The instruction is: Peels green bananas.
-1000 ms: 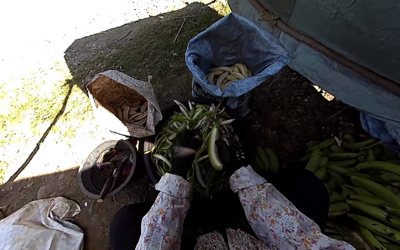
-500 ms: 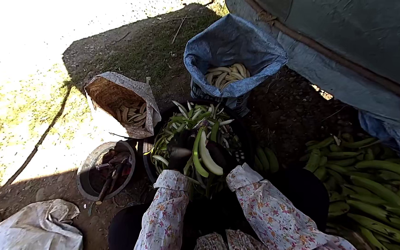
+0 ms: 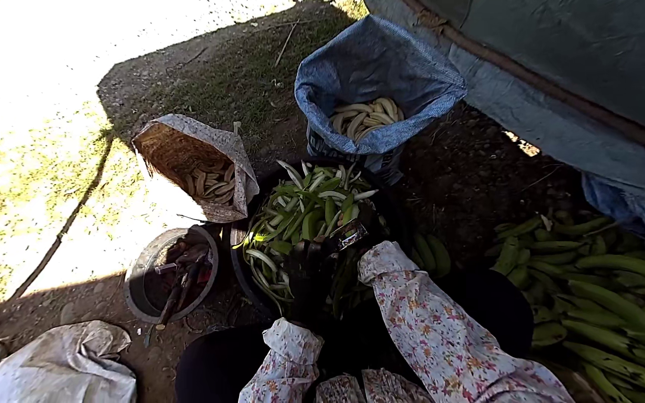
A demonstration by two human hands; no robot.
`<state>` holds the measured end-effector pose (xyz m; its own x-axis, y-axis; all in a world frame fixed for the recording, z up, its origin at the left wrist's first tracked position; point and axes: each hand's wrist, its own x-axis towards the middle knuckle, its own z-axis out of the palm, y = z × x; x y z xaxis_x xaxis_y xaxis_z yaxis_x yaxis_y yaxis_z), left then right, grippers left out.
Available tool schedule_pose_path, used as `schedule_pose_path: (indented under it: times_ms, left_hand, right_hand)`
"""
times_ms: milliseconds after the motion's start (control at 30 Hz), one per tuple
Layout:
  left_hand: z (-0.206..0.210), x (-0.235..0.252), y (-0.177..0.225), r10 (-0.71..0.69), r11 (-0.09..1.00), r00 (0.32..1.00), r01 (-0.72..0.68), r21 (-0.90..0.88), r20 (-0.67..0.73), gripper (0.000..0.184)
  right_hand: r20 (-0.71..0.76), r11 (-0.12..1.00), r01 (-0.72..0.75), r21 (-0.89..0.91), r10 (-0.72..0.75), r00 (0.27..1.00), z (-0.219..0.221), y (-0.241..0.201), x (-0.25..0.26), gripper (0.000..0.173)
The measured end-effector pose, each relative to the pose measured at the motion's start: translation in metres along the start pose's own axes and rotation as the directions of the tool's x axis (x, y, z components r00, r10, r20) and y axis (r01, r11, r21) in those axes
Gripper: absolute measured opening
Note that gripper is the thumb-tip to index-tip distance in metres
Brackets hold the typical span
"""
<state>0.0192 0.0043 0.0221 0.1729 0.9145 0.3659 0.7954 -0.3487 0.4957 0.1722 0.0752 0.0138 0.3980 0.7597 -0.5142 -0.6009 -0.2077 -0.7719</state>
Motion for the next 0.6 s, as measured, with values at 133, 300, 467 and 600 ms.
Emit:
schedule_pose_path:
  times_ms: [133, 300, 467, 600]
  left_hand:
    - [-0.002, 0.014, 0.0, -0.054, 0.998, 0.991, 0.057, -0.023, 0.123, 0.047]
    - [0.003, 0.057, -0.009, -0.211, 0.962, 0.918, 0.256, -0.095, 0.337, 0.048]
    - [0.007, 0.109, -0.029, -0.332, 0.937, 0.828, 0.344, 0.058, 0.451, 0.047]
    - [0.004, 0.096, -0.017, -0.247, 0.964, 0.875, 0.266, 0.013, 0.417, 0.049]
  right_hand:
    - [0.046, 0.916, 0.099, -0.389, -0.088, 0.995, 0.0, -0.003, -0.013, 0.039]
    - [0.188, 0.789, 0.173, -0.589, -0.075, 0.979, 0.005, -0.018, -0.038, 0.045]
    - [0.497, 0.757, 0.253, -0.603, 0.109, 0.861, -0.025, -0.006, -0.036, 0.061]
    - [0.267, 0.97, -0.235, -0.062, 0.243, 0.933, -0.023, -0.007, -0.011, 0.036]
